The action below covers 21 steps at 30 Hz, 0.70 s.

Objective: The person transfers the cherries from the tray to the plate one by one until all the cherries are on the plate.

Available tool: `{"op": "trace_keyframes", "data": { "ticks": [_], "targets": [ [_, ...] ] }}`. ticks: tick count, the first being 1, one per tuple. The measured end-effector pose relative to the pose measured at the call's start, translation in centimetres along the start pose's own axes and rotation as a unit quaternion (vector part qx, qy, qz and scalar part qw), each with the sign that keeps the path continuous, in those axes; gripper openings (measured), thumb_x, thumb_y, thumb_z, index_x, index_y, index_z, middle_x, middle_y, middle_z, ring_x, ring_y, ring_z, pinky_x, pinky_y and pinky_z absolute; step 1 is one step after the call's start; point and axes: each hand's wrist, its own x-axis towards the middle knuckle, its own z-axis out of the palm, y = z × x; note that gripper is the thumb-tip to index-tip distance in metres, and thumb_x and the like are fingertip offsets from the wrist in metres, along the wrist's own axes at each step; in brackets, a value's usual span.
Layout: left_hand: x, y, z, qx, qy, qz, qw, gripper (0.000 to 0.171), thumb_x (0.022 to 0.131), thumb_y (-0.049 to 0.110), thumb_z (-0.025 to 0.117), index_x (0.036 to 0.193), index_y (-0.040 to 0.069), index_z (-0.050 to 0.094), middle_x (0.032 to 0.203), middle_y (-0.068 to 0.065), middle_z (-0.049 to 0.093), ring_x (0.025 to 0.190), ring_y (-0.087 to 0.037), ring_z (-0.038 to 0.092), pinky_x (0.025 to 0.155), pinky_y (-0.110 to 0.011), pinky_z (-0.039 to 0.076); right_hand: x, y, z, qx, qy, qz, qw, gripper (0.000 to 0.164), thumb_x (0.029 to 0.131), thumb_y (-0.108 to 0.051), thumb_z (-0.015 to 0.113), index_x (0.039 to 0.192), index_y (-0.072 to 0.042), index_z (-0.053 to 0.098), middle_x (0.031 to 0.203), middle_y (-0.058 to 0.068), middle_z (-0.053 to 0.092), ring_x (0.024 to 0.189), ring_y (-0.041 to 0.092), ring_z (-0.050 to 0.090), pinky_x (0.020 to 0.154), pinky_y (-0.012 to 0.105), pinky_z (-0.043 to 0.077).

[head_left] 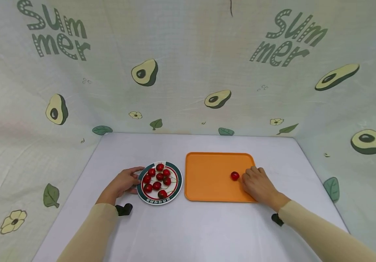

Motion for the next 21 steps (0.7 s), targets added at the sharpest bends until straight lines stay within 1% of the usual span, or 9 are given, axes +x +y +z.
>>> {"op": "trace_keyframes", "data": {
  "ticks": [4, 6, 11, 16, 19, 21],
  "targets": [
    [-0.1, 0.2, -0.1, 0.003, -0.002, 0.000, 1.0000, 0.066, 0.099, -0.001, 0.063, 0.160, 0.017, 0.046, 0.129, -0.022, 0.052, 0.091, -0.024, 0.066, 0.073, -0.032, 0.065, 2.2, -0.9, -0.3, -0.006, -0.020, -0.006, 1.000, 0.023, 0.092, -0.019, 0.077, 0.083, -0.006, 0.061, 0.075, 0.003, 0.043, 0.081, 0.026, 0.040, 0.072, 0.036, 0.029],
    [-0.1, 0.3, -0.2, 0.004, -0.002, 0.001, 1.0000, 0.066, 0.099, -0.001, 0.064, 0.160, 0.017, 0.046, 0.129, -0.022, 0.052, 0.090, -0.024, 0.066, 0.073, -0.032, 0.065, 3.5, -1.7, -0.6, -0.007, -0.020, -0.016, 1.000, 0.023, 0.092, -0.019, 0.077, 0.083, -0.005, 0.062, 0.075, 0.003, 0.043, 0.081, 0.026, 0.040, 0.072, 0.036, 0.029],
    [0.0, 0.4, -0.3, 0.004, -0.005, -0.002, 1.0000, 0.066, 0.099, 0.000, 0.064, 0.160, 0.017, 0.045, 0.128, -0.022, 0.053, 0.089, -0.024, 0.067, 0.073, -0.031, 0.065, 7.3, -4.9, -1.7, -0.005, -0.012, -0.049, 0.999, 0.022, 0.093, -0.022, 0.078, 0.089, -0.005, 0.065, 0.080, 0.005, 0.048, 0.083, 0.026, 0.043, 0.075, 0.038, 0.037],
    [0.1, 0.4, -0.2, -0.004, -0.007, -0.006, 0.9999, 0.065, 0.099, -0.001, 0.063, 0.160, 0.018, 0.046, 0.128, -0.021, 0.053, 0.090, -0.024, 0.067, 0.074, -0.032, 0.065, 10.9, -8.7, -2.7, 0.001, 0.015, -0.108, 0.994, 0.019, 0.096, -0.024, 0.075, 0.095, -0.006, 0.068, 0.084, 0.005, 0.054, 0.087, 0.025, 0.046, 0.079, 0.037, 0.040],
    [0.1, 0.3, -0.2, -0.004, -0.007, -0.004, 1.0000, 0.065, 0.099, -0.001, 0.063, 0.159, 0.017, 0.046, 0.127, -0.021, 0.054, 0.090, -0.024, 0.067, 0.074, -0.032, 0.065, 12.5, -10.8, -3.3, -0.002, 0.038, -0.154, 0.987, 0.018, 0.098, -0.025, 0.073, 0.095, -0.008, 0.069, 0.085, 0.003, 0.054, 0.088, 0.023, 0.046, 0.080, 0.035, 0.040],
    [0.0, 0.2, -0.2, 0.002, -0.006, 0.000, 1.0000, 0.065, 0.099, -0.001, 0.062, 0.160, 0.016, 0.046, 0.126, -0.021, 0.054, 0.088, -0.024, 0.066, 0.073, -0.032, 0.065, 13.2, -12.1, -3.4, -0.015, 0.044, -0.189, 0.981, 0.017, 0.100, -0.025, 0.072, 0.095, -0.009, 0.069, 0.085, 0.002, 0.055, 0.088, 0.022, 0.046, 0.079, 0.033, 0.040]
  ]
}}
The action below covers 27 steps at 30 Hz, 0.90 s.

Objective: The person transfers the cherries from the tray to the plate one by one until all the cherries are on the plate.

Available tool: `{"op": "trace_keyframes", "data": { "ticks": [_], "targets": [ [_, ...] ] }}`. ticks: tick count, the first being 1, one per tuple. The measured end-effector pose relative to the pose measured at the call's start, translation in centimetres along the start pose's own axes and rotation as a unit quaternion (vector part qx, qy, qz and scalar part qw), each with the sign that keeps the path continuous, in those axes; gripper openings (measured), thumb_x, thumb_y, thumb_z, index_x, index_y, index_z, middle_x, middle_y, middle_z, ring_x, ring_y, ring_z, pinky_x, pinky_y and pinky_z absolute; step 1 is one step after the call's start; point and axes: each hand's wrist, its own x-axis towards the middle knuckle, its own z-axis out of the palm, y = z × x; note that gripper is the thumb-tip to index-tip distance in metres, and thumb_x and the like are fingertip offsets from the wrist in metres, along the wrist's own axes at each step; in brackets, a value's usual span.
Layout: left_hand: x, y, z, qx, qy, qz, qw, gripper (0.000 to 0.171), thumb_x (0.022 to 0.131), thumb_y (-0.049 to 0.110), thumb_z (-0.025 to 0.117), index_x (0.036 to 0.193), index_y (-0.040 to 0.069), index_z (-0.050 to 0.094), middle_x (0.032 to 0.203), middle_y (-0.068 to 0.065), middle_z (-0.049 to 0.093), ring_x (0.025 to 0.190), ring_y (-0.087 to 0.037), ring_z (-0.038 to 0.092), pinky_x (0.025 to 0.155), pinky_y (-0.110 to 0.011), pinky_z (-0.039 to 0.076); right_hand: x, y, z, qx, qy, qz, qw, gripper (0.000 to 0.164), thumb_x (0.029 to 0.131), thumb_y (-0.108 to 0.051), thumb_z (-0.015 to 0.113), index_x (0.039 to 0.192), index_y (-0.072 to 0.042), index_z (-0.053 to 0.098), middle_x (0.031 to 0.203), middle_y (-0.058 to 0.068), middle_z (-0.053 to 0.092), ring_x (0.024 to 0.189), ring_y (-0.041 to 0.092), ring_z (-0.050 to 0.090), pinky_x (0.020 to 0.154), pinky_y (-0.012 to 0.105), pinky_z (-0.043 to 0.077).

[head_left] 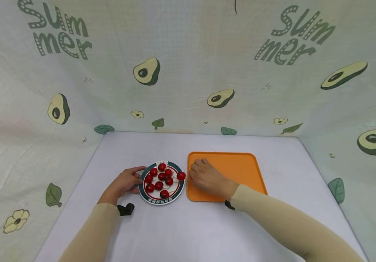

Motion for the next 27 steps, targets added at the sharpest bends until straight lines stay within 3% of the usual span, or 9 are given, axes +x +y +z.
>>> {"op": "trace_keyframes", "data": {
  "ticks": [5, 9, 20, 27],
  "targets": [
    [-0.3, -0.2, 0.0, 0.008, 0.006, 0.002, 1.0000, 0.064, 0.099, -0.001, 0.063, 0.159, 0.016, 0.047, 0.124, -0.020, 0.054, 0.084, -0.023, 0.066, 0.071, -0.031, 0.065, 1.8, -1.8, 0.2, -0.049, -0.035, -0.084, 0.995, 0.011, 0.104, -0.023, 0.065, 0.106, -0.013, 0.072, 0.094, -0.001, 0.061, 0.093, 0.019, 0.049, 0.079, 0.029, 0.042],
    [-0.4, -0.2, 0.0, 0.005, 0.007, 0.002, 1.0000, 0.064, 0.099, 0.000, 0.064, 0.159, 0.016, 0.047, 0.123, -0.020, 0.055, 0.083, -0.023, 0.066, 0.070, -0.031, 0.065, 2.9, -2.6, 0.7, -0.078, -0.064, -0.106, 0.989, 0.018, 0.106, -0.024, 0.061, 0.116, -0.016, 0.074, 0.104, -0.003, 0.067, 0.099, 0.019, 0.051, 0.083, 0.028, 0.044],
    [-0.4, -0.4, 0.2, 0.009, 0.004, 0.005, 0.9999, 0.064, 0.098, -0.001, 0.064, 0.158, 0.015, 0.048, 0.121, -0.019, 0.055, 0.081, -0.023, 0.065, 0.069, -0.032, 0.065, 4.6, -3.5, 1.7, -0.096, -0.107, -0.096, 0.985, 0.026, 0.108, -0.031, 0.057, 0.123, -0.018, 0.074, 0.112, -0.004, 0.068, 0.103, 0.019, 0.052, 0.087, 0.029, 0.048],
    [0.1, 0.0, 0.3, 0.037, 0.016, 0.014, 0.9991, 0.065, 0.098, 0.000, 0.064, 0.159, 0.017, 0.047, 0.123, -0.019, 0.054, 0.082, -0.022, 0.065, 0.068, -0.029, 0.064, 4.2, -2.6, 1.8, -0.046, -0.081, -0.042, 0.995, 0.021, 0.106, -0.026, 0.061, 0.117, -0.014, 0.073, 0.104, 0.000, 0.066, 0.099, 0.020, 0.052, 0.083, 0.028, 0.048]
  ]
}}
